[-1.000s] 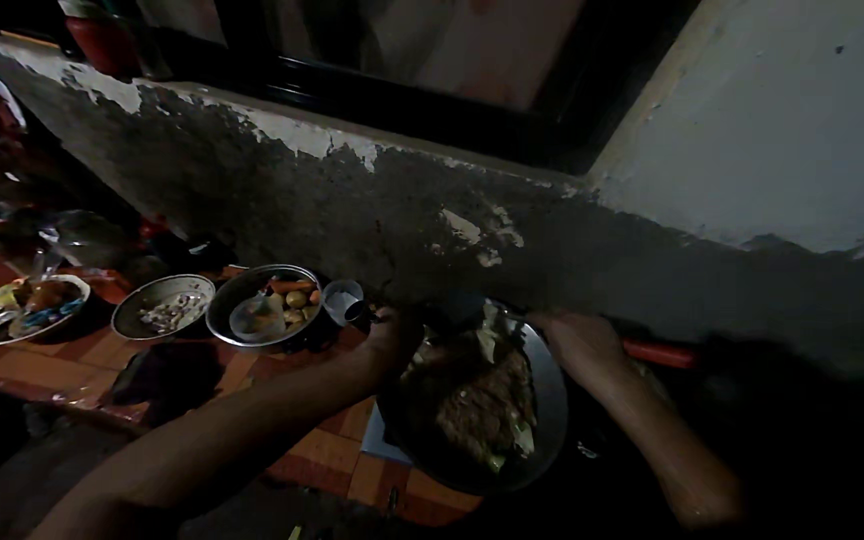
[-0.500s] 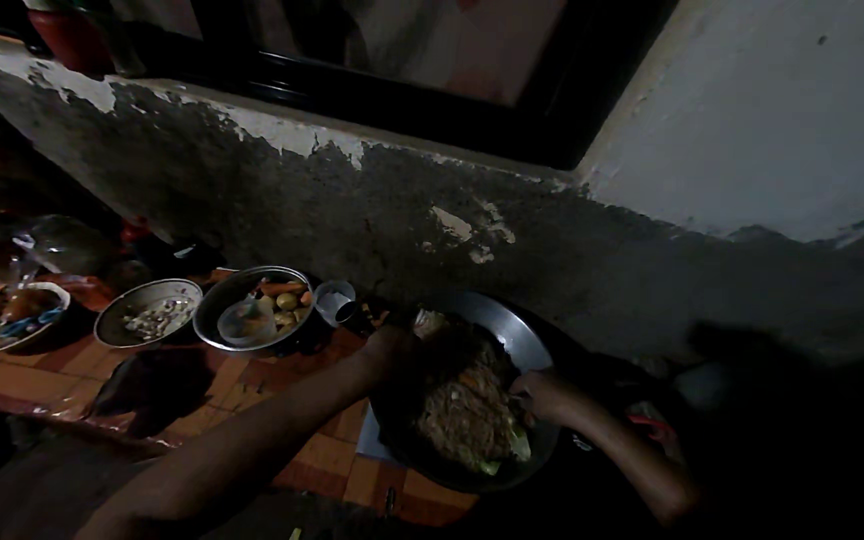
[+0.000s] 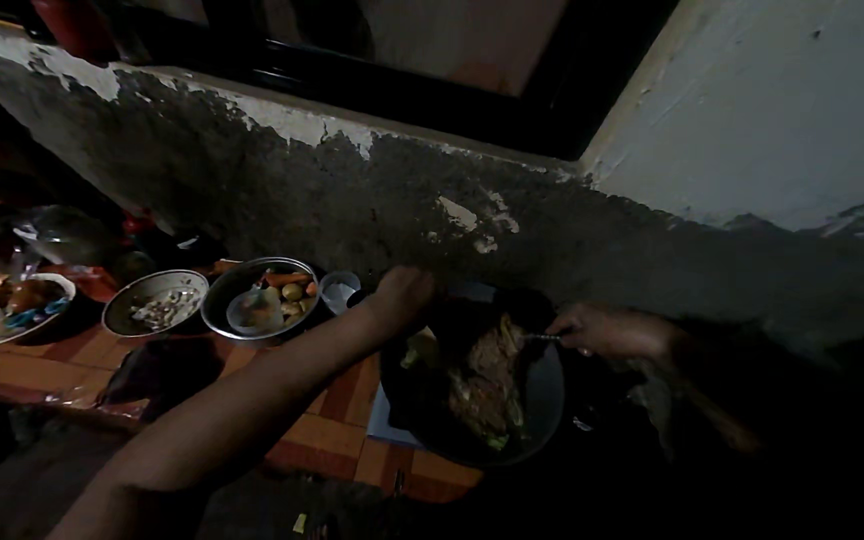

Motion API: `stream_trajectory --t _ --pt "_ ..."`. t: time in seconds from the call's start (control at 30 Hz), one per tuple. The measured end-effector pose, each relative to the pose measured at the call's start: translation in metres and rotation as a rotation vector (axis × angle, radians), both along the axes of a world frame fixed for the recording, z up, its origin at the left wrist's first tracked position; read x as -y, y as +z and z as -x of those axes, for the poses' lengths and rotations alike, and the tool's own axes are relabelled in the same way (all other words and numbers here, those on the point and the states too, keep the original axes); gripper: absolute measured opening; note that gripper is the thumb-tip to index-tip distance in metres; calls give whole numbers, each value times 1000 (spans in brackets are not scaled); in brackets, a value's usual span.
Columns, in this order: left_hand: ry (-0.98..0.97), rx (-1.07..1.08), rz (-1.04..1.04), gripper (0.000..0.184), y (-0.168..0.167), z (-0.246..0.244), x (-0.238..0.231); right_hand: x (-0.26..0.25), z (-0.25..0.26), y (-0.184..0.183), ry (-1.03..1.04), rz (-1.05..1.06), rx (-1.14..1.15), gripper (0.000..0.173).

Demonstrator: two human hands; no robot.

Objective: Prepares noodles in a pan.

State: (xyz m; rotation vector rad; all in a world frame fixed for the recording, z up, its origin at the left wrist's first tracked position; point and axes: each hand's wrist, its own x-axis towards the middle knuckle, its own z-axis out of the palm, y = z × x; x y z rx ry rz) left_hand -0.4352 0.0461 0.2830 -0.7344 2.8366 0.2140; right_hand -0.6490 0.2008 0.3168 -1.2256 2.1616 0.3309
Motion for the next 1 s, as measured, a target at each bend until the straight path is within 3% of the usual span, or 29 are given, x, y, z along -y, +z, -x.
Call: stream_trajectory --t 0.13,0.27,0.4,0.57,0.63,0.73,0.87,1.0 --pt "-49 -29 67 14 8 -5 -21 12 -20 23 133 11 -238 22" --pt "2 170 46 26 -3 6 -31 15 -50 16 151 88 -438 19" --pt "108 221 1 29 -18 19 -23 11 -62 -5 152 213 -512 19" --pt "165 213 -106 35 -59 37 -9 11 -24 -61 36 195 -563 34" --pt "155 230 -130 33 -68 38 -7 8 -18 -81 -11 133 -523 36" --pt "115 254 -150 33 -64 36 -7 4 -19 -99 -69 52 -290 35" --pt "43 234 -166 31 -70 35 3 13 4 -128 20 35 11 35" --pt "44 227 -178 35 -63 27 9 13 24 -118 -13 -25 129 33"
